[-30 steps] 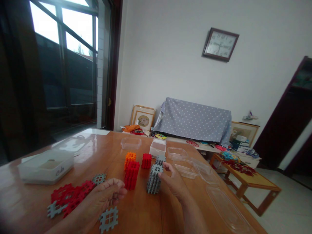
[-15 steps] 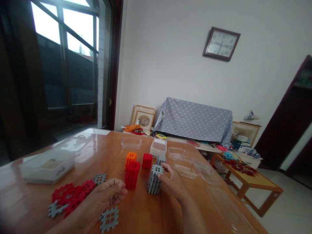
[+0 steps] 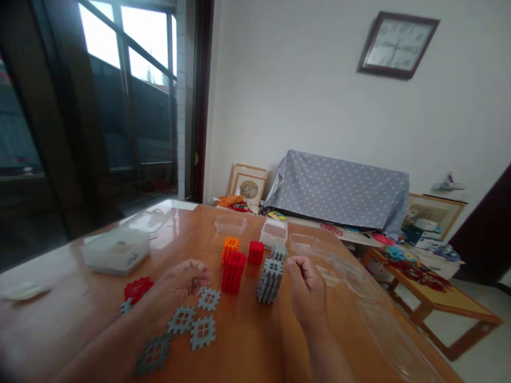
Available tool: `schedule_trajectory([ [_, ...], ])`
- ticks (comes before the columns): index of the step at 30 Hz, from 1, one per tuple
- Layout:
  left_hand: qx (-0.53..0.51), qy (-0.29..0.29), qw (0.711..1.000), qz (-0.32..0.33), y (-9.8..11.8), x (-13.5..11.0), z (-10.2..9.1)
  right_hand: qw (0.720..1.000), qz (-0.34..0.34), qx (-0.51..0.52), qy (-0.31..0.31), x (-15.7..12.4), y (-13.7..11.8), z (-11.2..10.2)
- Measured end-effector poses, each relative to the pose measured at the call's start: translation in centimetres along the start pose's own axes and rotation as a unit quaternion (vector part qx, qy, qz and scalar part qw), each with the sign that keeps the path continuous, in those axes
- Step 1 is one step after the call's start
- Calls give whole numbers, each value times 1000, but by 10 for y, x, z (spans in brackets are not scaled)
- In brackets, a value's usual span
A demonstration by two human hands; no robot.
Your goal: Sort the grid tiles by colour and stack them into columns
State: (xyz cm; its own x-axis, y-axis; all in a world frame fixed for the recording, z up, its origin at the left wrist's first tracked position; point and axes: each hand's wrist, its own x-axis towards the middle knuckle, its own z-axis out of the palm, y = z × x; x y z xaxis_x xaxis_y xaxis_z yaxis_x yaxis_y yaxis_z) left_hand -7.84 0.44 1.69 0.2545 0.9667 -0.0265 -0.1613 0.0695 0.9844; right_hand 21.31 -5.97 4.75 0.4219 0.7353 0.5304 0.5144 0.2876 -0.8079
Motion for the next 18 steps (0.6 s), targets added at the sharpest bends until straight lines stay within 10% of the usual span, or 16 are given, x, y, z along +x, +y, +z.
schedule_trajectory([
  [10,202,8,976,81,-15,9,-19,973,54,52,-219,-56,-29,61],
  [18,526,-75,835,140,-28,3,-23,957,47,41,-285,-83,2,88],
])
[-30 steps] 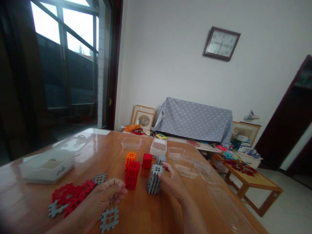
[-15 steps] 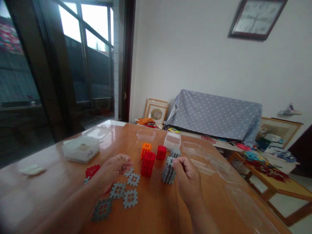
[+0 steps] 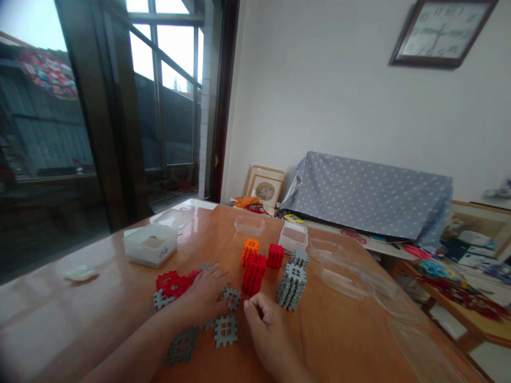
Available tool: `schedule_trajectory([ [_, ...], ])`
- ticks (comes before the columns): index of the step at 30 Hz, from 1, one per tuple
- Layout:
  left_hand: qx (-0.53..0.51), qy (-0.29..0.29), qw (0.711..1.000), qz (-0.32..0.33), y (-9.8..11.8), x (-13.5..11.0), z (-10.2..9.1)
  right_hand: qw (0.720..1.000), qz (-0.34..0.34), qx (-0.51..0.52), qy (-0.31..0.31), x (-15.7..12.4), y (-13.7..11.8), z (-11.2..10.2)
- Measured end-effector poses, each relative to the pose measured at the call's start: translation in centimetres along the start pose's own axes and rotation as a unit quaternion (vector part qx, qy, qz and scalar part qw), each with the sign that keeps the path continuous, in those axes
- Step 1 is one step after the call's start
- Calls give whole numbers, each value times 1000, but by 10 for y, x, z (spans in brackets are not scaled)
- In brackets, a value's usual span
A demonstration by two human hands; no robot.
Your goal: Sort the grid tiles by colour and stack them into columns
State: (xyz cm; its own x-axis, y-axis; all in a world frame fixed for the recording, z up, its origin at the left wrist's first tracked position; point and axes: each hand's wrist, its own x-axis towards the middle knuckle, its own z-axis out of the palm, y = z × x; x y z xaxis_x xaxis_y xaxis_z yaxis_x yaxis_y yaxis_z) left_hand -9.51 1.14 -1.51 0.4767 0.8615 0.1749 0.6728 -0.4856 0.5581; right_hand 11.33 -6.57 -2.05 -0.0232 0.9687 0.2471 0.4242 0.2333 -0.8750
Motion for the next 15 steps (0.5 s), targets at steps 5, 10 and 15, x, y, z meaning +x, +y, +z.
schedule_trajectory([
  [5,30,-63,998,-9,-7,2,9,1000,-6,-3,-2,2,1,2],
  [10,45,-2,999,-2,-7,8,12,1000,-11,12,10,2,0,2],
  [15,38,69,997,21,1,10,7,1000,6,5,9,0,-1,0],
])
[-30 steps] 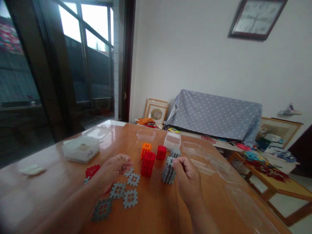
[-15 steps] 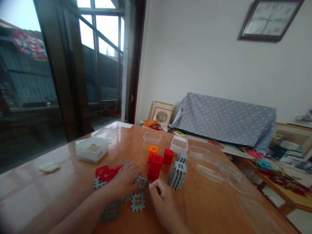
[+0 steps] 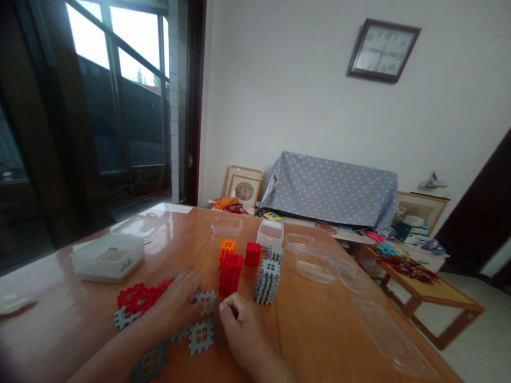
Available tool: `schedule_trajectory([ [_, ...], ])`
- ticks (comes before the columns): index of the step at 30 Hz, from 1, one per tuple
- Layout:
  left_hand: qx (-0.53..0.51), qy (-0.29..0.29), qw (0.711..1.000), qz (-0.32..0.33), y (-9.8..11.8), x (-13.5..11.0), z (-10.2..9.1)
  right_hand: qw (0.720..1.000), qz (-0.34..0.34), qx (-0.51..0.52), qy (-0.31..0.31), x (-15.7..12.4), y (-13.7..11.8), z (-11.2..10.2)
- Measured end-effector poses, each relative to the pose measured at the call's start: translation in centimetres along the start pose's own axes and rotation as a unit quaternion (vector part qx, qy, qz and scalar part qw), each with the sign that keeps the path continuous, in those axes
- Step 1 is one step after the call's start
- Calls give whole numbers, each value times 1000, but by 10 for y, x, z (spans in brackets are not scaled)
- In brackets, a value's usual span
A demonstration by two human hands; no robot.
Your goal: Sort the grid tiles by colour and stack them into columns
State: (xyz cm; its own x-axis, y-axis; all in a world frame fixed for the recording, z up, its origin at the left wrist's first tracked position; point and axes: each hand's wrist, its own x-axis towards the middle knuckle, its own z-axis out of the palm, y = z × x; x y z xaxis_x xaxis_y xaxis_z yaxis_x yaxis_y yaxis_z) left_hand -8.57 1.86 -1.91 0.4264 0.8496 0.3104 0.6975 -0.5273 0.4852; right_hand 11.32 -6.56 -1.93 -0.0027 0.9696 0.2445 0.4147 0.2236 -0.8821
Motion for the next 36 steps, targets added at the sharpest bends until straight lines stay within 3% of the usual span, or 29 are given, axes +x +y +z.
schedule_trajectory([
  [3,-66,14,997,-31,5,3,-4,1000,5,-9,2,0,-1,-2],
  [5,-166,-1,984,-68,9,4,-6,1000,8,-10,12,0,-1,-2],
  [11,-475,-43,870,-129,29,1,-12,999,12,39,0,-4,-5,-1],
  [14,-564,-57,811,-143,39,-3,-9,998,6,66,-2,-3,-4,-2],
  [17,-605,-78,775,-166,46,-5,-5,994,9,110,26,1,2,-4],
  [21,-611,-122,764,-165,50,-6,0,981,42,183,41,3,9,-8],
  [26,-583,-142,782,-166,52,-8,2,980,46,179,68,5,10,-13],
  [28,-588,-137,777,-177,52,-8,1,981,44,174,67,5,11,-14],
  [36,-642,-115,733,-193,53,-9,-2,994,-60,27,84,2,12,-9],
])
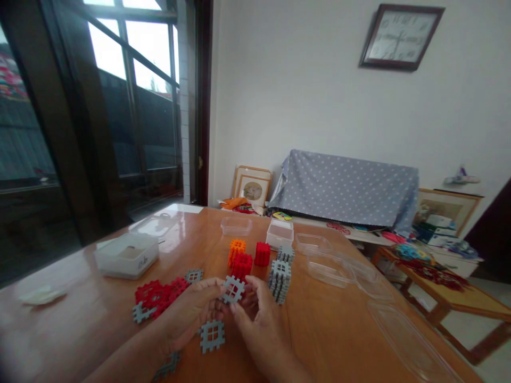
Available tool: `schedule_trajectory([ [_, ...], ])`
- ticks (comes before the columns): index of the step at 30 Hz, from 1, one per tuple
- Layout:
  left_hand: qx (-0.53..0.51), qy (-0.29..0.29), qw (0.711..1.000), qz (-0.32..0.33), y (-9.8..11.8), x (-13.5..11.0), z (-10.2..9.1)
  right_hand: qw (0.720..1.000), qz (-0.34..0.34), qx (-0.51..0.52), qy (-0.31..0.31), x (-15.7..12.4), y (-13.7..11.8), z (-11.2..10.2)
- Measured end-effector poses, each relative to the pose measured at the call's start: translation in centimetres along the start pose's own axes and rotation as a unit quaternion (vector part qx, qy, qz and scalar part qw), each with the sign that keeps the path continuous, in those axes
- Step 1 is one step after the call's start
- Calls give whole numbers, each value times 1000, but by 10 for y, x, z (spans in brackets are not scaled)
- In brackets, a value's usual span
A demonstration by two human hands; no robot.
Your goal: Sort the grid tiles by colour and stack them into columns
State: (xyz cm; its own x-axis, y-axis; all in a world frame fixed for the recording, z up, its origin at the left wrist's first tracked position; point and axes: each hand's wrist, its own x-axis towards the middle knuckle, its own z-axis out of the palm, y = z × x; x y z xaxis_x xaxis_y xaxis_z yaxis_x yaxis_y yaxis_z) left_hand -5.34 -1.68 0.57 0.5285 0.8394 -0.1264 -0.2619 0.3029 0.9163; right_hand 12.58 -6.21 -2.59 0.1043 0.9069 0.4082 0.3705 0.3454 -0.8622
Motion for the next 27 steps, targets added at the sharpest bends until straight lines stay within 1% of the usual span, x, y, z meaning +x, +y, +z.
schedule_trajectory([
  [4,5,11,1000,-4,0,0,1,992,-70,-109,9,-1,-2,-3],
  [9,14,17,1000,2,-1,1,2,983,-104,-153,17,2,-3,-7],
  [16,7,3,1000,2,2,-2,2,984,-107,-142,11,3,-9,-10],
  [21,-7,-36,999,7,6,-5,7,984,-111,-142,10,5,-12,-16],
  [24,-8,-17,1000,10,9,-6,7,983,-101,-152,30,11,-19,-29],
  [27,14,11,1000,10,9,-5,4,983,-58,-156,76,23,-27,-54],
])
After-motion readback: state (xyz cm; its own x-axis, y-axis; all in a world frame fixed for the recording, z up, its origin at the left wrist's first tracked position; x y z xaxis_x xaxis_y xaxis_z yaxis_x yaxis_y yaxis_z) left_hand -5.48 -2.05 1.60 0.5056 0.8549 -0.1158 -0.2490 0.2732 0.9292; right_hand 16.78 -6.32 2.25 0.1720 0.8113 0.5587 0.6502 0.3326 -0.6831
